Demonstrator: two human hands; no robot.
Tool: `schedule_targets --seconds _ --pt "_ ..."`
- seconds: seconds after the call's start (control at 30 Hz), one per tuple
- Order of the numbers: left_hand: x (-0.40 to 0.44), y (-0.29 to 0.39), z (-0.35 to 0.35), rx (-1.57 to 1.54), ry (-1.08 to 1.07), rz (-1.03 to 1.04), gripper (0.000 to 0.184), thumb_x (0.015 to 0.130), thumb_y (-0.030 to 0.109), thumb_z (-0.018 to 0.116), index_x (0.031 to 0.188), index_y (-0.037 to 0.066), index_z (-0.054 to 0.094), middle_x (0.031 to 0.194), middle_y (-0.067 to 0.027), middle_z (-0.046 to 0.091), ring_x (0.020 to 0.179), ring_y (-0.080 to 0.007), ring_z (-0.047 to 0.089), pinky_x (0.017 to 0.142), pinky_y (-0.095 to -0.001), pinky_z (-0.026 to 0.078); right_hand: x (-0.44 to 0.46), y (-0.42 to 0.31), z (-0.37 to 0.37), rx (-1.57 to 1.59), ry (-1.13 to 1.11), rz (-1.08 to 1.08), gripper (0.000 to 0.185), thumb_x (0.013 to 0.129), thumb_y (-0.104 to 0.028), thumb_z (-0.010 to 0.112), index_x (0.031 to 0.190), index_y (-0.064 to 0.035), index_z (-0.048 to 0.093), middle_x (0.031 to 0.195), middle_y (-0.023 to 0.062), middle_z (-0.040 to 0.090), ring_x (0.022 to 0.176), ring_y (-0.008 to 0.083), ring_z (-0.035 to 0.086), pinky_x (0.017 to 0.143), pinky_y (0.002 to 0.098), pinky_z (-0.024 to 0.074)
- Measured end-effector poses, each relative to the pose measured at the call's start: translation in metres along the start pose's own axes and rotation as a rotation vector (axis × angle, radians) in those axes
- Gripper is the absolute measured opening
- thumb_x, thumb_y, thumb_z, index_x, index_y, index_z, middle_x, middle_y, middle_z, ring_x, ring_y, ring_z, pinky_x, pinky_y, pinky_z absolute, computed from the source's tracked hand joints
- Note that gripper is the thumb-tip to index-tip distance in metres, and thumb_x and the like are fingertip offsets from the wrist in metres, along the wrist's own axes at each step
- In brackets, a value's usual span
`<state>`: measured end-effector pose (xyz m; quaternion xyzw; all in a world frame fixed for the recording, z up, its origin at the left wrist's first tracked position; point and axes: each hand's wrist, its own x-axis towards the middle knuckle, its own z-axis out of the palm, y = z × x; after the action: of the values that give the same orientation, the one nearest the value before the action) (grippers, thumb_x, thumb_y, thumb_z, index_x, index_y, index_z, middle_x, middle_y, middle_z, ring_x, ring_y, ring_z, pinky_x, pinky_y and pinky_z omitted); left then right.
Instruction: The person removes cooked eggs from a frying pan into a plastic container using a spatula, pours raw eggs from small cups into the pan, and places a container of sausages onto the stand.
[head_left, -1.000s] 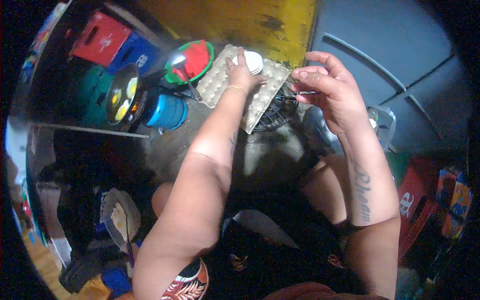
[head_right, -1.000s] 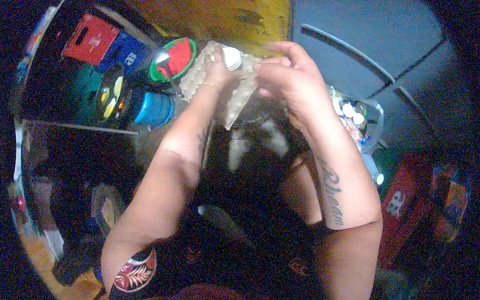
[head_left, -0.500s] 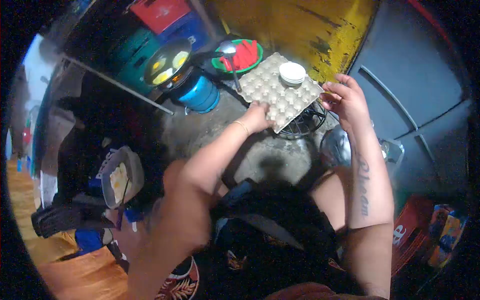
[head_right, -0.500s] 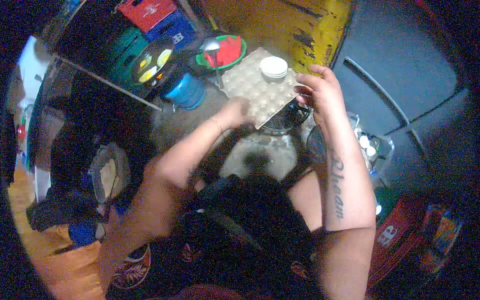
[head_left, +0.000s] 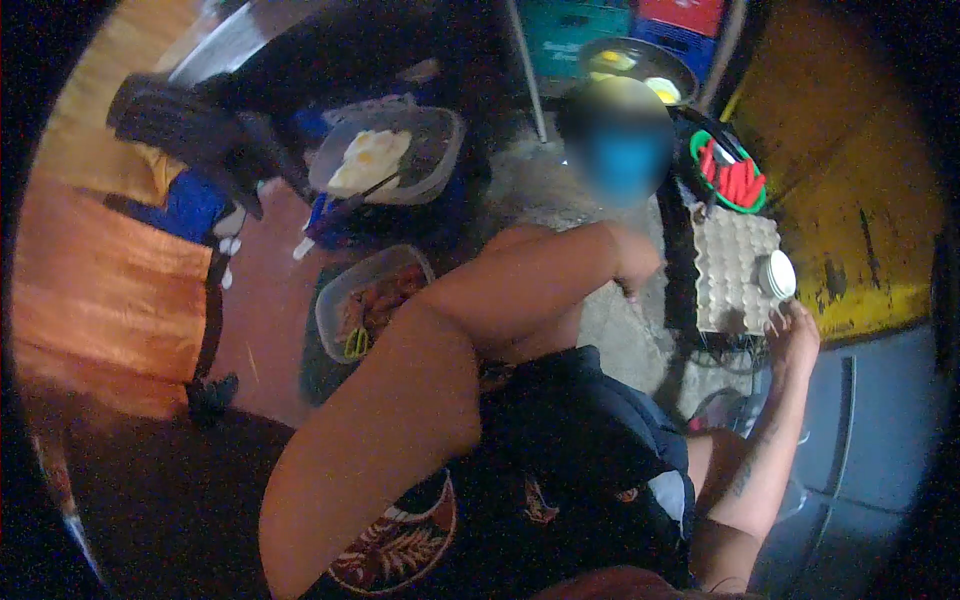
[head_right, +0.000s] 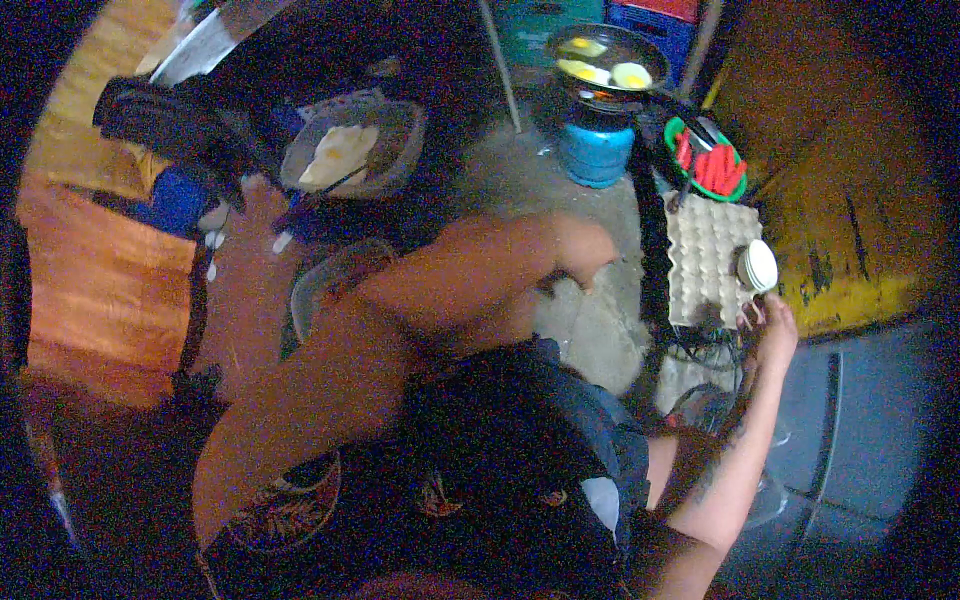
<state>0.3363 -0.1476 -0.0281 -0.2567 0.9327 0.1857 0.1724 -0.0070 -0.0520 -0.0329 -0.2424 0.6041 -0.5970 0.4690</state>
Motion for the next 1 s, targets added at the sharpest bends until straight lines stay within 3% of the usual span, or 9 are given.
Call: schedule_targets --seconds 0.13,0.27,0.3,0.4,0.53,0.6,0.83,0.93,1.0 --pt "-0.01 -0.012 -0.005 -0.153 0.275 0.099 0.063 0.073 0.037 0.076 0.122 0.003 0.056 0.113 -0.0201 0.064 0.105 -0.0398 0.061 0.088 -0.0482 0.049 0.0 0.007 0.023 -0.044 0.027 0.09 0.033 0.09 -0.026 0.061 0.116 -0.0079 0.054 0.107 0.0071 0.057 0.097 0.0264 0.057 0.08 0.0401 0.0448" --pt "-0.024 -0.001 -0.018 -0.05 -0.133 -0.021 0.06 0.073 0.038 0.076 0.117 0.001 0.059 0.112 -0.0205 0.064 0.105 -0.0385 0.061 0.088 -0.048 0.048 0.008 0.018 0.037 -0.114 -0.002 0.128 0.043 0.086 -0.033 0.064 0.12 -0.008 0.052 0.112 0.0083 0.055 0.098 0.0264 0.056 0.081 0.04 0.0446" --pt "-0.017 -0.004 -0.004 0.044 -0.017 0.011 0.061 0.071 0.04 0.077 0.115 0.001 0.061 0.107 -0.0191 0.067 0.101 -0.0374 0.063 0.086 -0.048 0.049 0.021 0.025 0.029 -0.149 -0.028 0.127 0.045 0.086 -0.033 0.064 0.121 -0.008 0.051 0.113 0.0084 0.055 0.099 0.0264 0.056 0.081 0.0402 0.0445" --pt "-0.009 -0.006 -0.001 0.0 0.049 0.08 0.058 0.07 0.041 0.078 0.111 0.002 0.065 0.104 -0.0174 0.068 0.1 -0.0371 0.063 0.085 -0.0476 0.05 0.041 0.036 0.031 -0.158 0.021 0.184 0.051 0.086 -0.033 0.064 0.128 -0.0081 0.048 0.118 0.0093 0.054 0.103 0.0282 0.055 0.086 0.0419 0.0436" --pt "0.014 -0.009 -0.003 0.031 0.045 0.068 0.051 0.069 0.043 0.078 0.1 0.003 0.071 0.105 -0.0167 0.068 0.1 -0.0366 0.063 0.085 -0.0473 0.05 0.02 0.036 0.055 -0.174 0.026 0.225 0.051 0.088 -0.034 0.062 0.129 -0.0081 0.047 0.119 0.0097 0.053 0.105 0.0309 0.054 0.091 0.044 0.0421" --pt "0.018 -0.01 -0.004 -0.004 0.066 0.093 0.053 0.068 0.045 0.079 0.103 0.006 0.072 0.107 -0.0141 0.069 0.1 -0.0346 0.064 0.084 -0.0482 0.051 0.023 0.038 0.057 -0.223 0.005 0.236 0.05 0.089 -0.033 0.061 0.129 -0.0079 0.047 0.118 0.0099 0.053 0.105 0.0312 0.054 0.091 0.0442 0.0421" --pt "0.051 0.006 -0.015 0.025 -0.018 0.032 0.058 0.067 0.051 0.078 0.107 0.01 0.072 0.115 -0.0088 0.067 0.104 -0.031 0.063 0.087 -0.047 0.052 0.045 0.055 0.041 -0.341 0.007 0.317 0.046 0.089 -0.037 0.062 0.123 -0.009 0.051 0.106 0.009 0.053 0.098 0.0301 0.055 0.08 0.0435 0.0461" --pt "0.059 0.0 -0.016 0.027 -0.042 0.103 0.06 0.065 0.052 0.078 0.107 0.009 0.071 0.112 -0.0117 0.068 0.102 -0.0318 0.064 0.086 -0.047 0.051 0.038 0.06 0.038 -0.358 -0.022 0.306 0.044 0.088 -0.038 0.062 0.12 -0.0091 0.053 0.102 0.008 0.052 0.096 0.0295 0.055 0.078 0.0435 0.0464" --pt "0.065 -0.001 -0.005 0.081 0.091 0.225 0.061 0.064 0.05 0.079 0.107 0.008 0.07 0.106 -0.0145 0.069 0.097 -0.0337 0.065 0.086 -0.0479 0.051 0.035 0.057 0.045 -0.322 -0.002 0.288 0.036 0.088 -0.037 0.061 0.112 -0.0102 0.054 0.094 0.0063 0.052 0.088 0.0272 0.055 0.072 0.042 0.0464"
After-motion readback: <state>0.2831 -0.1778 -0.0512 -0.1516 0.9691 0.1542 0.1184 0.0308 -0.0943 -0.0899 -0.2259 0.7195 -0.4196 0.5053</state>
